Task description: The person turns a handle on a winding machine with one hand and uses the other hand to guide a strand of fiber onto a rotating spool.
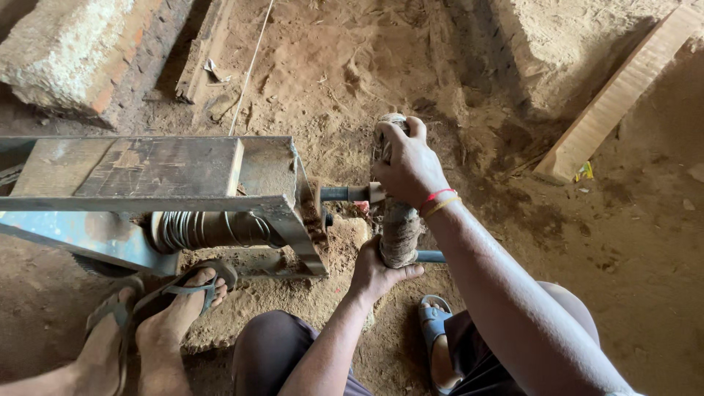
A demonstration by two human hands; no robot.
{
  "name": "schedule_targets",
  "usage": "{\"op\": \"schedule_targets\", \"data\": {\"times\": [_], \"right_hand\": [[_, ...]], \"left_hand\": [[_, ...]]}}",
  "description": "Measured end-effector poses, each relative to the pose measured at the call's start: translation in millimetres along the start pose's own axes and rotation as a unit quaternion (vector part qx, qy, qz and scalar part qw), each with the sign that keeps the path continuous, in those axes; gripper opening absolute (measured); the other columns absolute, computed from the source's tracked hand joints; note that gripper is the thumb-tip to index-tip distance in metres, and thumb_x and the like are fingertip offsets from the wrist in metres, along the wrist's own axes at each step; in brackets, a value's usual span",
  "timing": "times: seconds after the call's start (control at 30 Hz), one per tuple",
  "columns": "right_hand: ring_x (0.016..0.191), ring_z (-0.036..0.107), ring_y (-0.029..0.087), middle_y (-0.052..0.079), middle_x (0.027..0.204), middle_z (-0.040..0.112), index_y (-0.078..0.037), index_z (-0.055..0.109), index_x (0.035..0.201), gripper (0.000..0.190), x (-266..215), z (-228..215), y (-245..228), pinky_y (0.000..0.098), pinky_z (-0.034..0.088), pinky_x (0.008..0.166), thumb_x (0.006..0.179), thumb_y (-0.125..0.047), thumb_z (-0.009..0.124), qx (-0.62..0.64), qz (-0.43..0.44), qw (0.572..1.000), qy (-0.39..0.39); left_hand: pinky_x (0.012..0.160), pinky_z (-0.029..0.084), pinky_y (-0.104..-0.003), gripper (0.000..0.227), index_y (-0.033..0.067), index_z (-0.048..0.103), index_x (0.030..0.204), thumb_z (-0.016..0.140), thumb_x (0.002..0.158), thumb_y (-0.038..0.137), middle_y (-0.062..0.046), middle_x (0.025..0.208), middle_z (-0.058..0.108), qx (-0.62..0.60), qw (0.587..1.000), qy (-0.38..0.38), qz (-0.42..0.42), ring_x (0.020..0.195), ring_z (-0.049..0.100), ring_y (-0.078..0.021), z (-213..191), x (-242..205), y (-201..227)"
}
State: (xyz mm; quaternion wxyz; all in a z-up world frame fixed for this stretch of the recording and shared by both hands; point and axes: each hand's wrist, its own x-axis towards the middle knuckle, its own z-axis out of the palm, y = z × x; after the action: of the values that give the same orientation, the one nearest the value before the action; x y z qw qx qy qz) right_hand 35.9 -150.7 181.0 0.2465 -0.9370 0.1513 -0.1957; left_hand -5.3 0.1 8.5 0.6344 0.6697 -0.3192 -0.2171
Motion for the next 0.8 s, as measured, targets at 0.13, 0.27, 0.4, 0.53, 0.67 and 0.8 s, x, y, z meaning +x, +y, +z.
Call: {"op": "schedule_targets", "data": {"times": [0.13,0.27,0.4,0.53,0.67,0.8], "right_hand": [[0.103,0.066,0.052,0.033,0.149,0.039,-0.021,0.06,0.136,0.064,9,2,4,0.0492,0.055,0.095,0.073,-0.022,0.072,0.002,0.011,1.0,-0.009],[0.108,0.065,0.051,0.03,0.147,0.042,-0.021,0.062,0.134,0.062,19,5,7,0.0482,0.054,0.098,0.073,-0.021,0.072,0.007,0.032,0.999,-0.02],[0.109,0.065,0.05,0.028,0.144,0.045,-0.021,0.063,0.133,0.059,31,7,12,0.0468,0.053,0.099,0.075,-0.022,0.071,0.006,0.052,0.997,-0.05],[0.114,0.064,0.047,0.026,0.14,0.048,-0.02,0.064,0.135,0.06,42,10,16,0.0443,0.053,0.102,0.076,-0.024,0.072,0.013,0.055,0.996,-0.068],[0.117,0.063,0.044,0.024,0.142,0.045,-0.021,0.063,0.136,0.059,46,6,12,0.0432,0.051,0.104,0.077,-0.025,0.071,0.002,0.088,0.991,-0.104],[0.12,0.061,0.043,0.023,0.143,0.044,-0.023,0.062,0.139,0.061,55,0,6,0.0418,0.05,0.106,0.079,-0.026,0.072,-0.005,0.123,0.983,-0.139]], "left_hand": [[0.09,0.064,-0.036,0.06,0.0088,0.072,0.111,0.093,0.069,0.046,-0.007,0.101,0.081,-0.006,1.0,0.014,0.016,0.096,0.078,-0.0192,-1,0,9],[0.087,0.063,-0.036,0.06,0.0084,0.072,0.109,0.093,0.067,0.046,-0.007,0.097,0.081,-0.015,1.0,0.025,-0.01,0.093,0.078,-0.0195,1,-1,18],[0.087,0.063,-0.035,0.058,0.0086,0.072,0.11,0.091,0.07,0.047,-0.006,0.097,0.08,-0.001,1.0,0.027,-0.002,0.093,0.077,-0.0196,0,0,24],[0.086,0.063,-0.035,0.059,0.009,0.07,0.111,0.09,0.072,0.048,-0.006,0.098,0.079,-0.007,0.999,0.039,0.013,0.093,0.077,-0.02,-2,-1,31],[0.088,0.064,-0.035,0.058,0.0086,0.07,0.111,0.088,0.074,0.05,-0.007,0.099,0.079,-0.036,0.999,0.027,0.001,0.095,0.077,-0.0206,1,-1,37],[0.087,0.064,-0.035,0.057,0.0103,0.071,0.111,0.087,0.075,0.052,-0.006,0.1,0.079,0.021,1.0,0.023,-0.001,0.095,0.077,-0.0197,-4,2,44]]}}
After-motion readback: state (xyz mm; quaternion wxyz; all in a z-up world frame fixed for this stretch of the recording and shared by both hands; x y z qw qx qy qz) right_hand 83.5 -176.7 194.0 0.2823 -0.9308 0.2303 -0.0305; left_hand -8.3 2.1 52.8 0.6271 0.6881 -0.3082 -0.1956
